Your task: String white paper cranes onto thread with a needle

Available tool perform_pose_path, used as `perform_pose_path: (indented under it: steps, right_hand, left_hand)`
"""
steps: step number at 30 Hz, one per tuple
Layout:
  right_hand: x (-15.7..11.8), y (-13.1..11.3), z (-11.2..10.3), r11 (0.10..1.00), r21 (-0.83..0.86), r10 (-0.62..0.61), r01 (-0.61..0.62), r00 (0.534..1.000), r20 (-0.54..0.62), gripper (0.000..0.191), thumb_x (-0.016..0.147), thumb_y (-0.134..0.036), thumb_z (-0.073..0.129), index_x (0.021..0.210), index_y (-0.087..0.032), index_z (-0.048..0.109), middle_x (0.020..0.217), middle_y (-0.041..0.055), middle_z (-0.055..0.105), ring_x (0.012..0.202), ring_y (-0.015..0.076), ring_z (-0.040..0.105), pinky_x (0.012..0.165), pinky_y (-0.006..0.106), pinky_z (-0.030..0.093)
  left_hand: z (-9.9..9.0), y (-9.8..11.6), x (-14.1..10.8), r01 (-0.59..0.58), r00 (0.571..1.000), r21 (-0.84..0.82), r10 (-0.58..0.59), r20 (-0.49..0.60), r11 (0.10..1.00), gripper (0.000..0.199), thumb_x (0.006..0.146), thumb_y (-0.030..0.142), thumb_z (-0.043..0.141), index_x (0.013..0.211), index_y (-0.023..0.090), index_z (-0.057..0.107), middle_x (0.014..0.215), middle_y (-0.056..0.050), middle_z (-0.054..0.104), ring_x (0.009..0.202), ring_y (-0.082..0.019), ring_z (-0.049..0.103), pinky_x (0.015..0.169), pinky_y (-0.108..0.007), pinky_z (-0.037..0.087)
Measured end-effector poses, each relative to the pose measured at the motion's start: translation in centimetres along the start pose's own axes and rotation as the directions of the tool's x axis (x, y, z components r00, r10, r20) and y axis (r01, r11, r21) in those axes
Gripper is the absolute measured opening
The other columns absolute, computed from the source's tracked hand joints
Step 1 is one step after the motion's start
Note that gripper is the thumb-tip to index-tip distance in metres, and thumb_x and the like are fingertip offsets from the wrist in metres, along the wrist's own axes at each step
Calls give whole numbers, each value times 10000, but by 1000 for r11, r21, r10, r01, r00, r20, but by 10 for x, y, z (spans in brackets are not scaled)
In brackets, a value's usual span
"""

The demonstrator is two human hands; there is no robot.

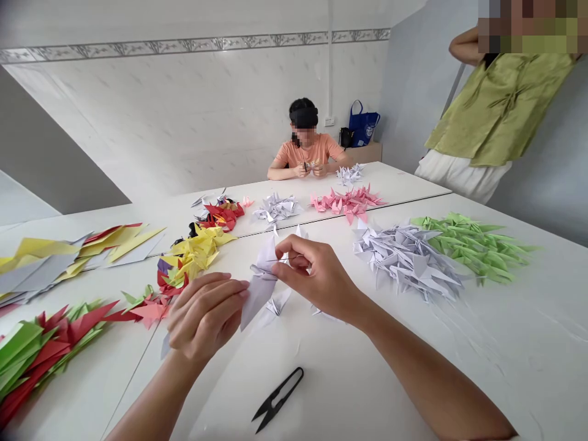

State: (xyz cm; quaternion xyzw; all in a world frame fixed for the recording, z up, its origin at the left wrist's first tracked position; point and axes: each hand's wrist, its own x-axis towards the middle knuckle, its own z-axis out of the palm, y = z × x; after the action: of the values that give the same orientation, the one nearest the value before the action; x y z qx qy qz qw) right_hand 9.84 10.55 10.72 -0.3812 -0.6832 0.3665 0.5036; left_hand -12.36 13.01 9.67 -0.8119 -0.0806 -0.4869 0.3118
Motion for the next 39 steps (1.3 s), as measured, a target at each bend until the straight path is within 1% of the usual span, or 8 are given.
perform_pose_path:
  steps: [9,15,17,20,22,24,29,39]
  right_hand:
    - [-1,-8,-2,959,-224,-195,176,979,-65,160,939,-263,651,812,-199,580,623,-72,361,550,81,323,527,234,273]
    - [-3,-10,1,929,-302,-230,214,973,-18,86,941,-222,633,860,-207,606,639,-65,395,559,87,362,539,231,316]
    - [-4,-9,1,931,-298,-232,211,972,-36,50,945,-257,639,961,-222,607,638,-73,356,561,94,368,553,228,342]
    - [-5,-7,-1,937,-286,-229,202,971,-63,68,992,-289,569,1035,-237,560,645,-71,362,552,102,386,529,224,345]
    - [-7,-7,-1,930,-306,-235,204,970,-67,51,1018,-271,507,988,-236,527,680,-52,432,562,102,409,510,220,335]
    - [-8,-7,0,912,-343,-261,226,964,-57,66,1018,-251,497,958,-230,514,725,-34,491,591,101,437,533,217,358]
    - [-11,-9,4,858,-431,-309,279,951,1,61,998,-225,530,941,-222,551,665,-53,481,562,88,421,561,212,370]
    - [-14,-12,5,810,-516,-315,279,949,18,92,958,-178,534,883,-216,571,588,-77,470,503,70,384,527,199,338]
  left_hand:
    - [0,15,13,456,889,-113,-446,101,883,303,832,32,647,1073,210,601,994,-86,681,893,-199,676,740,-317,548]
    - [0,18,15,534,835,-175,-485,257,827,182,880,64,636,957,228,629,968,-40,672,841,-161,652,739,-288,497]
    - [1,15,13,664,746,-257,-602,284,702,140,891,85,643,928,221,639,904,-20,671,819,-145,636,742,-273,486]
    - [3,11,10,870,423,-434,-806,414,234,16,917,223,672,911,217,660,855,-7,648,792,-131,609,727,-251,484]
    - [4,9,9,850,207,-512,-818,537,-121,101,904,307,698,906,210,671,838,-4,637,761,-121,598,707,-238,486]
    - [6,9,10,753,90,-549,-769,633,-363,144,870,325,726,873,194,669,814,0,629,727,-112,593,701,-232,496]
    - [10,17,13,533,-34,-567,-686,727,-628,145,783,228,788,836,181,661,758,16,621,687,-94,601,714,-219,533]
    - [4,19,18,485,-110,-585,-709,696,-650,191,750,244,820,856,179,676,837,-1,666,652,-89,606,730,-258,567]
